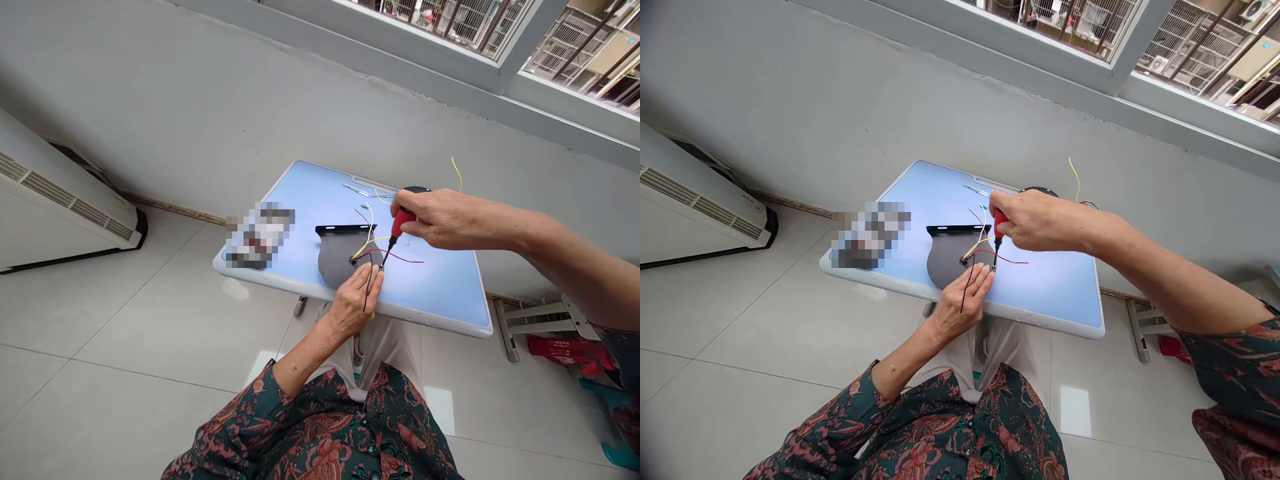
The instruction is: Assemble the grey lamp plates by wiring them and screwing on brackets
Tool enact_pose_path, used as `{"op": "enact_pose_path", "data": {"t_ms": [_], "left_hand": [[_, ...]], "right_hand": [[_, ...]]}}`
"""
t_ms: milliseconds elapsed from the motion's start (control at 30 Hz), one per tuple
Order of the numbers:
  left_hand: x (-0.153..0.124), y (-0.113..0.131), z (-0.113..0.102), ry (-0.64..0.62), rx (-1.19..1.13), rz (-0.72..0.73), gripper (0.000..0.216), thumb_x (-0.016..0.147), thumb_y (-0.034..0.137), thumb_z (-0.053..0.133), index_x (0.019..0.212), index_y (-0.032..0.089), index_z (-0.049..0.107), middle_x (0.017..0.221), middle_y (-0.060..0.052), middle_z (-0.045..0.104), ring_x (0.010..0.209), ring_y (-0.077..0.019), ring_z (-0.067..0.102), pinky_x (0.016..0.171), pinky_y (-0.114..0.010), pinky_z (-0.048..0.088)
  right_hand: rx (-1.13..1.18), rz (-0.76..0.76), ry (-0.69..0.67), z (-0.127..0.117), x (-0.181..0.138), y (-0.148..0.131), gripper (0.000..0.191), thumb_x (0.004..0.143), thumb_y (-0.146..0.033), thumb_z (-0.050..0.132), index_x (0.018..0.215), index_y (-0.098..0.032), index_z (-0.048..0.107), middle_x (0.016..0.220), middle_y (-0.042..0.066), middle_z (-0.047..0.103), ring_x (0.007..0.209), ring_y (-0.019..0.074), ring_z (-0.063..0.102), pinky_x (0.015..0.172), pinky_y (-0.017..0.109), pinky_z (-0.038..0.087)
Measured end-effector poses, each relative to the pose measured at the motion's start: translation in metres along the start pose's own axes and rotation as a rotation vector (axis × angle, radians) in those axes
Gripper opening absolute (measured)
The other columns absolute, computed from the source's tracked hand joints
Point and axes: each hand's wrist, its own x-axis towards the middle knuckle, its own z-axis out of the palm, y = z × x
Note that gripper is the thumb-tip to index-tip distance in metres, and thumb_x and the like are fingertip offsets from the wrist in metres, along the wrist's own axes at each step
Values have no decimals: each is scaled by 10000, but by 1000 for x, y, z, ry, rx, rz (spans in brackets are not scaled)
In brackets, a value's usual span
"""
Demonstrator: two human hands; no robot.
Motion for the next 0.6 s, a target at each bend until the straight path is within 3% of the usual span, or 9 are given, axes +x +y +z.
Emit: {"op": "enact_pose_path", "data": {"t_ms": [200,267,467,600], "left_hand": [[-4,0,3,-5,-33,-16,642,860,-8,409,1502,3,421,1377,-266,620,1422,-337,490,1121,-520,522],[-5,-1,2,-11,-40,-20,648,862,-7,405,1510,13,414,1391,-261,611,1429,-333,482,1126,-524,517],[-3,0,-1,-18,-24,-21,639,874,-3,400,1510,42,423,1388,-246,619,1407,-332,510,1099,-527,541],[-1,0,-2,3,4,-5,613,865,-18,417,1476,21,458,1355,-245,643,1381,-337,537,1080,-510,560]], "right_hand": [[-161,-12,96,-7,-9,-19,76,850,-206,622,822,-221,691,590,7,594,546,145,478,553,309,251],[-246,7,149,-1,-8,-25,122,861,-247,609,773,-200,679,563,25,564,553,153,477,543,312,228],[-314,196,383,23,-6,-32,493,964,-470,452,599,-187,624,509,59,486,585,185,509,567,310,224],[-309,197,374,28,-7,-33,507,1003,-520,431,721,-172,669,598,77,574,605,180,519,588,306,226]]}}
